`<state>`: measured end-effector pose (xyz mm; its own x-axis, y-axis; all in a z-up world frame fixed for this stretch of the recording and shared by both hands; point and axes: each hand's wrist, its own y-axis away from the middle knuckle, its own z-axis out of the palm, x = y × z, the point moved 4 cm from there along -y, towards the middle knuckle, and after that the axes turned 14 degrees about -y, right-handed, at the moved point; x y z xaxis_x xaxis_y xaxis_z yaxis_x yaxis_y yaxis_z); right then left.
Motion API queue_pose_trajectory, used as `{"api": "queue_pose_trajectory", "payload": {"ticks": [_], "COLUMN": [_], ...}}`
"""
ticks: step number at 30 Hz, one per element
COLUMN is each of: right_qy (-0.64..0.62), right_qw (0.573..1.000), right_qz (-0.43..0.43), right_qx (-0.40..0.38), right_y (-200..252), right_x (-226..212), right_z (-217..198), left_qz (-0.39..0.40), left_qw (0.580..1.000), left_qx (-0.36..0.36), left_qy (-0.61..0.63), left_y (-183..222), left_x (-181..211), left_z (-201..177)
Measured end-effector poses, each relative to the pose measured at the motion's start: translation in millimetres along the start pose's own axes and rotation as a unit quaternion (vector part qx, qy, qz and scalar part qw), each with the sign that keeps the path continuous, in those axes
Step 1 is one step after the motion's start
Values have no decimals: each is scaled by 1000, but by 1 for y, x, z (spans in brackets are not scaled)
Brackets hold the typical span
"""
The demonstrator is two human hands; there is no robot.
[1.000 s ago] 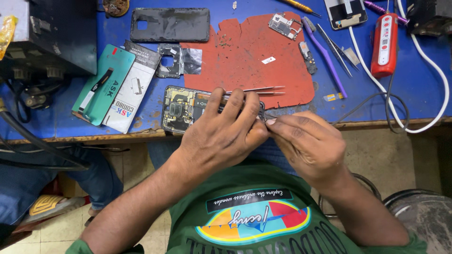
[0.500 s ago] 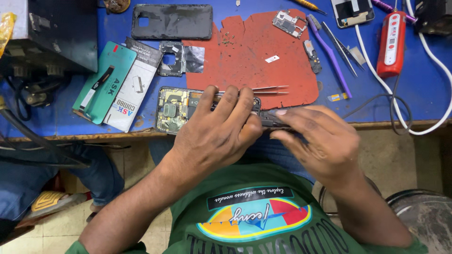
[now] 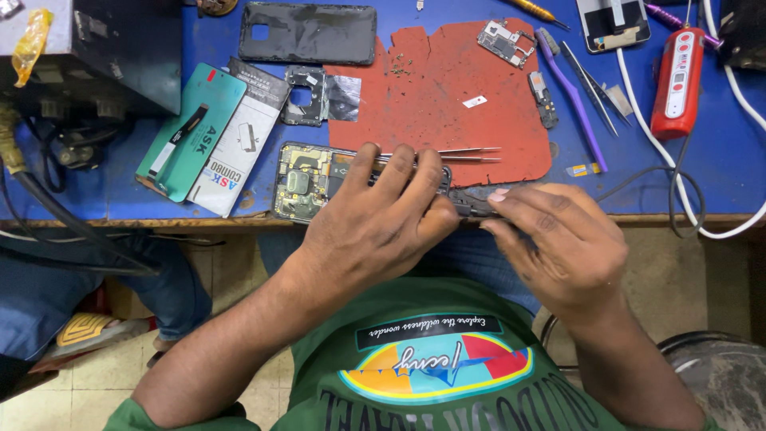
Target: The person removes the back cover of a mobile phone, detaches internal components including the battery and motherboard using tweezers and a screwdriver, then connects a new screen to the motherboard and tests the display.
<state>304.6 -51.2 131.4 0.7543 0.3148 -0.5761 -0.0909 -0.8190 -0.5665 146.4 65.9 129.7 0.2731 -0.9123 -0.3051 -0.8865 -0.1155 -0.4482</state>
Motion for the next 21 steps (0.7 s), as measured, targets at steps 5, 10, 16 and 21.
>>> {"api": "queue_pose_trajectory", "payload": {"ticks": [5,10,16,21], "right_qy": [-14,-41,-30,-32], "right_qw": [999,998,999,999], "right_qz": [-29,-34,-30,-23], "right_qx": [-4,-17,-16,-10], "right_y": [-3,-5,-1,0], "right_x": [-3,-4,-3,-2], "right_z": [5,9,11,12], "left_qz": [3,6,-2,0], "left_qw": [1000,1000,999,999], "left_qx": [4,19,36,31], "left_qy": [-3,-13,-12,-13], "left_y": [-1,-5,-9,-7], "left_x": [8,14,19,20], "left_z": [2,1,2,3]}}
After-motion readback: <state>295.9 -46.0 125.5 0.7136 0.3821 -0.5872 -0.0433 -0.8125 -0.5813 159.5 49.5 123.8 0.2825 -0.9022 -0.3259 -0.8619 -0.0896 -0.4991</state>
